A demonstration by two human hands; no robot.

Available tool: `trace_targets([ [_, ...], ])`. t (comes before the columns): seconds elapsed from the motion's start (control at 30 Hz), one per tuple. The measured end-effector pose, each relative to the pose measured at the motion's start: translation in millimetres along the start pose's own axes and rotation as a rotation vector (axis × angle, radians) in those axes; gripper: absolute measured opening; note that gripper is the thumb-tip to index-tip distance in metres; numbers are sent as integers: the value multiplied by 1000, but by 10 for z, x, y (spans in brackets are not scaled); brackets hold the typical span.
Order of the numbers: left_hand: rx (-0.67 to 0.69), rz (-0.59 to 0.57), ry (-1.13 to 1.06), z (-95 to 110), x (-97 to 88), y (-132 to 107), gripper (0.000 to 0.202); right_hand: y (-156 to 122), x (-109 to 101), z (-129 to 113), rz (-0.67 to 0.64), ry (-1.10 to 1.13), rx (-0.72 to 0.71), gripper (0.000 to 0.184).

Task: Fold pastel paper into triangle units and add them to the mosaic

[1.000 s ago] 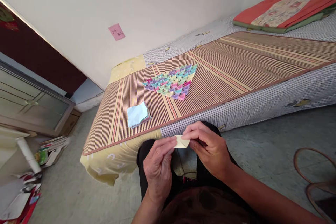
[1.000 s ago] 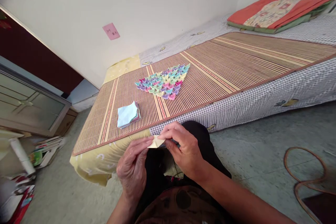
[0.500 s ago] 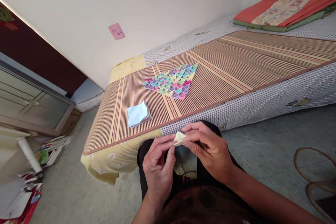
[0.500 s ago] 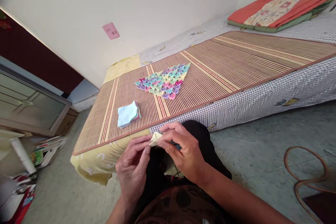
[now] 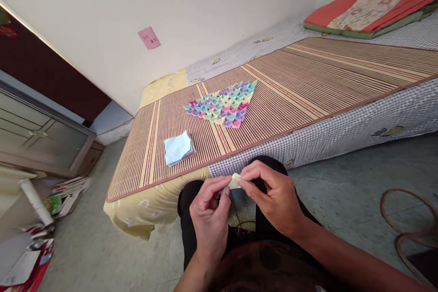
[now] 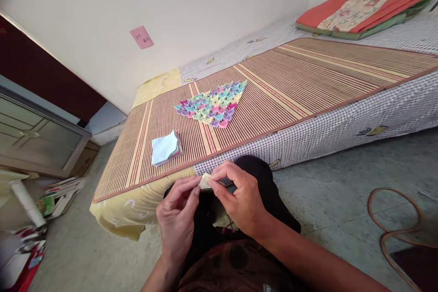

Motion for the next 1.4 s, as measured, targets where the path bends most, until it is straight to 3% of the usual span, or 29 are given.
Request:
trace_targets([
  [0.2, -128, 50, -48, -135, -36, -10, 14, -18, 47, 162, -64, -18, 132, 6],
  [0.33, -157, 2, -7, -158, -2, 5, 15, 9, 109, 186, -161, 33, 163, 7],
  [0.43, -293, -12, -81, -266, 32, 8, 19, 21, 102, 241, -161, 104, 215, 10],
  [0.6, -485, -140, -208, -416, 192, -17, 26, 18, 159, 276, -210, 184, 257, 14],
  [0.73, -503, -136, -238, -469, 204, -32, 27, 43, 219, 241, -258, 177, 237, 18],
  [0.97, -491, 100, -385, -576, 16, -41, 25, 53, 250, 302, -292, 83, 289, 14],
  [1.2, -507, 56, -337, -553, 40, -19, 29, 55, 226, 216, -275, 65, 214, 24],
  [1.4, -436, -2, -199, -466, -26, 57, 24, 92, 193, 220, -317, -8, 171, 25],
])
Point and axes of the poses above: each hand's wrist, its own y-axis towards the middle knuckle, its own x-axis out of the palm, z = x × y, the point moved 9 cm from there along y, towards the middle knuckle, and after that the axes turned 9 degrees about -y, right-handed, at the moved point
